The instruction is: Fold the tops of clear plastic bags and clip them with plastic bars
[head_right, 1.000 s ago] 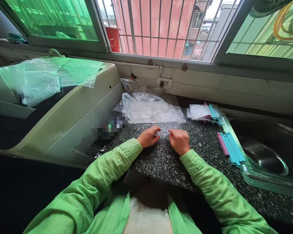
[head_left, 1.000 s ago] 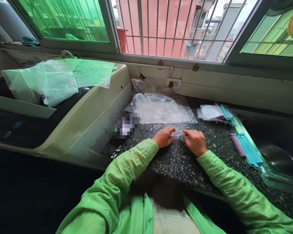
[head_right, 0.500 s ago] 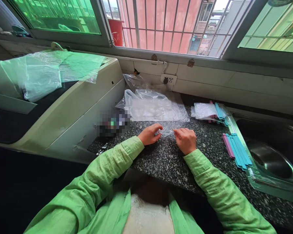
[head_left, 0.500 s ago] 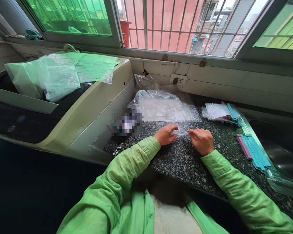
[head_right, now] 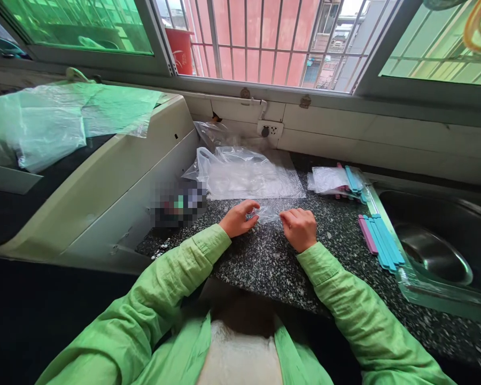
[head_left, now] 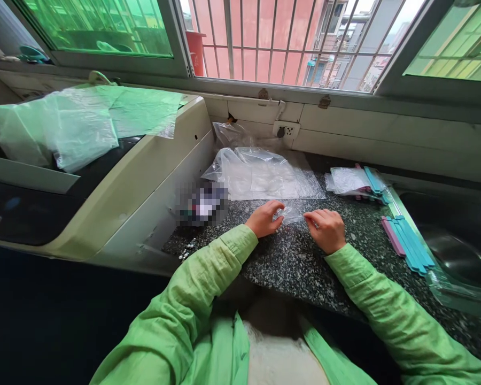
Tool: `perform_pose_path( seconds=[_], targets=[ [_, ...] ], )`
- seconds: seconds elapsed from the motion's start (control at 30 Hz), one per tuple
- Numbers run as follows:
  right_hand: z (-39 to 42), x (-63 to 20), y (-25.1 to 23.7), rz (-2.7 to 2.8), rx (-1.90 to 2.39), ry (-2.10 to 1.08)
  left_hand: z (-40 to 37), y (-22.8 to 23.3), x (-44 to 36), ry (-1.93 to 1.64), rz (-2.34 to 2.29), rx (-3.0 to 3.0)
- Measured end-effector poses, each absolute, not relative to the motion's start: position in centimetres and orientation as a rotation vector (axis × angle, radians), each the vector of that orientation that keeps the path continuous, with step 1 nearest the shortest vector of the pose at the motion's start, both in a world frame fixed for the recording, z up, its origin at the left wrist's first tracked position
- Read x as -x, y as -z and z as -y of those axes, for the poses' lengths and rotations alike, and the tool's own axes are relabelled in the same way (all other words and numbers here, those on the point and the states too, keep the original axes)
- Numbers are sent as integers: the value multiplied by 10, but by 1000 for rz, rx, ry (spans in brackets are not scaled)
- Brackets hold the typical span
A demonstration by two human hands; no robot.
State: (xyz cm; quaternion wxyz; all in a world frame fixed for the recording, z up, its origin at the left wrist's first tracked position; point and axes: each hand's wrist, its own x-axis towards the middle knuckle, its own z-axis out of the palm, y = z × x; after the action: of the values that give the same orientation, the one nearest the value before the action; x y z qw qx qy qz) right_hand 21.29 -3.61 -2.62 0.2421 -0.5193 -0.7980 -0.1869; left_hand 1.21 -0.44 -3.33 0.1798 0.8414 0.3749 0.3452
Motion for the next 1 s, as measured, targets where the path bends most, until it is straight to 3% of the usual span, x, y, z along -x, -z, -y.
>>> perform_pose_path(
  seconds=[0.37, 1.0],
  targets=[
    [37, -214, 24, 2129, 1428, 493, 0, 35, -9, -1104, -1236, -2130],
    [37, -215, 22, 2106, 1424, 508, -2, 38, -9, -1086, -1132, -2284]
  ],
)
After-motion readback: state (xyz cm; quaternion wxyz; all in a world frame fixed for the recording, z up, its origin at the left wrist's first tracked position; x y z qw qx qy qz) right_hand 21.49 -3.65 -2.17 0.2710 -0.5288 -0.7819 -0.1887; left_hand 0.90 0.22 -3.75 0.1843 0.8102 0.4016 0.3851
